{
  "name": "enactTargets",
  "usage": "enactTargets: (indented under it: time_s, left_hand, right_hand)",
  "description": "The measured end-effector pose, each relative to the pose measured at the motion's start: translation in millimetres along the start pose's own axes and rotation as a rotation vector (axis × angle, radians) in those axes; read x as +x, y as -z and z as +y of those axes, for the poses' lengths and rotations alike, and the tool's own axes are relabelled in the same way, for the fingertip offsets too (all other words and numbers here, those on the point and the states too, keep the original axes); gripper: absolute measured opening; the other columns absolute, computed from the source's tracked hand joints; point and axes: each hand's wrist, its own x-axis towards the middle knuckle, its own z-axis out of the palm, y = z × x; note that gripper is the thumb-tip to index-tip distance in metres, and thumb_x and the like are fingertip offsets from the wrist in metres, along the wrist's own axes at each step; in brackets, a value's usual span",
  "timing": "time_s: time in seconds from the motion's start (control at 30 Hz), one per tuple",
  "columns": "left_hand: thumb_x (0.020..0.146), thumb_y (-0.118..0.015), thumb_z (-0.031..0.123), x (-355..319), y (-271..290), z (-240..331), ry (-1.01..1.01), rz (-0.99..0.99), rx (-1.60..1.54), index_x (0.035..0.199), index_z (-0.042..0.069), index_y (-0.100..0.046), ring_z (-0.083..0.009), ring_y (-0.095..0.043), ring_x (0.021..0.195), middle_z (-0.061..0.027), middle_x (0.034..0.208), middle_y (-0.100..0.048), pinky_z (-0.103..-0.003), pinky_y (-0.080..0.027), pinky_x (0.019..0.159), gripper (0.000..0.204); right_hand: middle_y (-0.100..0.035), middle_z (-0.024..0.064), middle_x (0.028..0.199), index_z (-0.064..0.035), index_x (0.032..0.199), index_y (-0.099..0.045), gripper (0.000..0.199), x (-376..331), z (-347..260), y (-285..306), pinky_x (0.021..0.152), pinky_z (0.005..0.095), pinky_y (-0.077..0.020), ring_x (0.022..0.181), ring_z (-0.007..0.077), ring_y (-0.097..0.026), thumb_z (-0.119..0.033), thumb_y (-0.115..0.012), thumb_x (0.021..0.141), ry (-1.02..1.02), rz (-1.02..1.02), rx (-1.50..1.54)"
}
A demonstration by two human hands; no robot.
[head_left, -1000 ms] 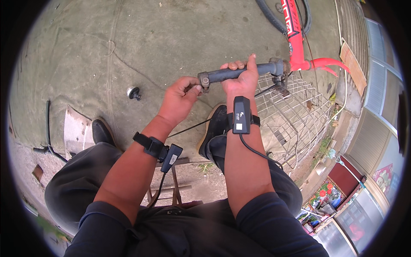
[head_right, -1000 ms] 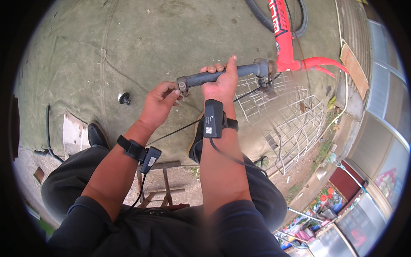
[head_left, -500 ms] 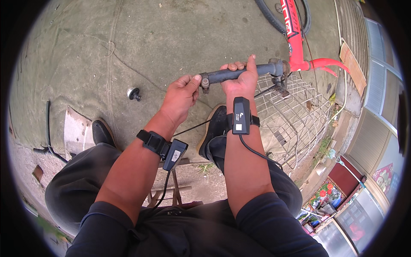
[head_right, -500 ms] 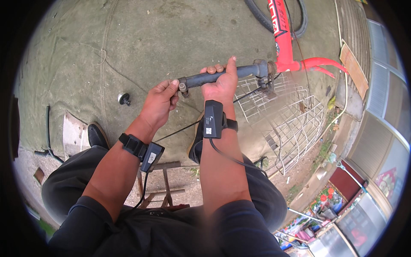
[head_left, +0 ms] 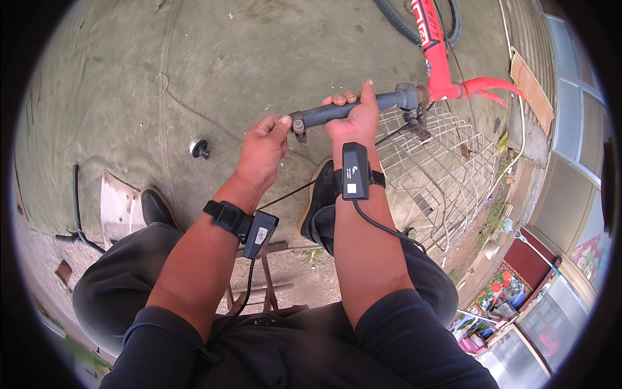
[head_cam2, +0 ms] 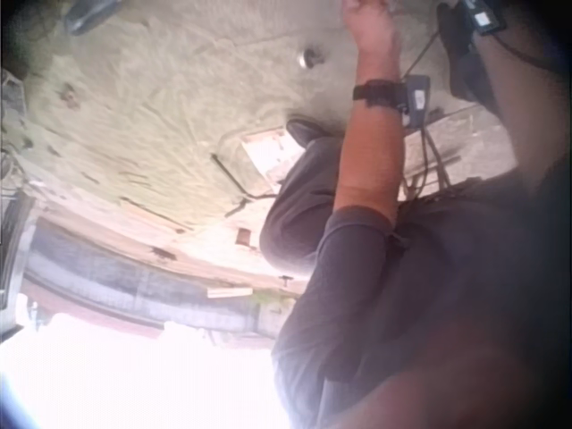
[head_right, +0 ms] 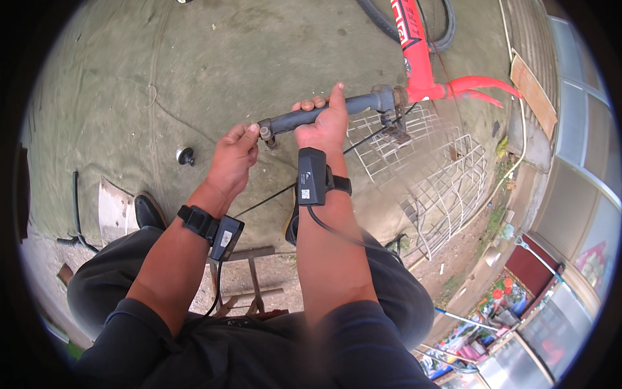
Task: The person removes a handlebar from a red bicycle, then reattaches it to the stem and secures it with a bolt. The person then positions a front wire basket against the fork and handlebar area, aligning it for attachment.
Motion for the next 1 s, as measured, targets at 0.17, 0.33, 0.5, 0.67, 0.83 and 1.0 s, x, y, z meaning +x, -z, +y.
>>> enactTargets:
  time_s: [0.17, 0.33, 0.5, 0.67, 0.83, 1.0]
  left_hand:
    - [0.105, -0.062, 0.026, 0, -2, -1, -0.023, 0.036, 0.034, 0.097, 0.005, -0.068, -0.0049, -0.036, 0.056, 0.007, 0.066, -0.044, -0.024, -0.028, 0.049, 0.023]
    - [0.105, -0.062, 0.026, -3, -3, 0, -0.014, 0.046, -0.005, 0.098, 0.005, -0.068, -0.0053, -0.037, 0.056, 0.0069, 0.065, -0.043, -0.024, -0.029, 0.049, 0.023]
    - [0.105, -0.062, 0.026, -4, -4, 1, -0.009, 0.068, 0.001, 0.098, 0.004, -0.067, -0.006, -0.037, 0.056, 0.0064, 0.064, -0.043, -0.025, -0.03, 0.049, 0.024]
    - [0.104, -0.064, 0.024, -3, 7, 4, -0.039, -0.004, 0.108, 0.106, 0.002, -0.067, -0.0089, -0.053, 0.067, 0.0002, 0.077, -0.059, -0.025, -0.042, 0.061, 0.022]
    - [0.1, -0.069, 0.015, -2, 12, 5, -0.202, 0.024, 0.167, 0.125, -0.002, -0.065, -0.014, -0.066, 0.098, -0.0082, 0.108, -0.071, -0.03, -0.053, 0.088, 0.031]
    - [0.098, -0.07, 0.01, 4, 21, 13, -0.134, -0.166, 0.145, 0.13, 0.0, -0.063, -0.0156, -0.065, 0.105, -0.0082, 0.117, -0.07, -0.032, -0.053, 0.094, 0.035]
  right_hand:
    - [-0.044, -0.0007, 0.067, -0.0157, 0.08, -0.043, 0.042, -1, 0, 0, 0.069, 0.0411, -0.0445, 0.058, 0.0189, -0.046, -0.044, -0.066, 0.101, -0.003, -0.003, 0.002]
    - [-0.042, -0.0003, 0.066, -0.0158, 0.081, -0.042, 0.042, -2, 1, -1, 0.068, 0.0416, -0.0443, 0.058, 0.0198, -0.046, -0.044, -0.067, 0.101, 0.025, 0.007, -0.013]
    - [-0.039, -0.0002, 0.066, -0.0161, 0.081, -0.041, 0.042, -1, 3, -2, 0.067, 0.0422, -0.044, 0.058, 0.0203, -0.045, -0.043, -0.067, 0.1, 0.026, 0.015, -0.006]
    - [-0.04, 0.0001, 0.065, -0.0164, 0.082, -0.041, 0.043, -1, 3, -1, 0.067, 0.0416, -0.0437, 0.058, 0.0202, -0.045, -0.044, -0.068, 0.1, 0.03, 0.014, -0.001]
    - [-0.042, -0.0008, 0.066, -0.0166, 0.081, -0.042, 0.043, 0, 2, 1, 0.068, 0.0407, -0.0436, 0.059, 0.019, -0.046, -0.046, -0.069, 0.099, 0.002, -0.005, 0.006]
    - [-0.043, -0.0018, 0.066, -0.0168, 0.081, -0.043, 0.043, 0, 3, 1, 0.068, 0.0398, -0.0439, 0.059, 0.0179, -0.046, -0.046, -0.069, 0.099, 0.006, -0.006, 0.002]
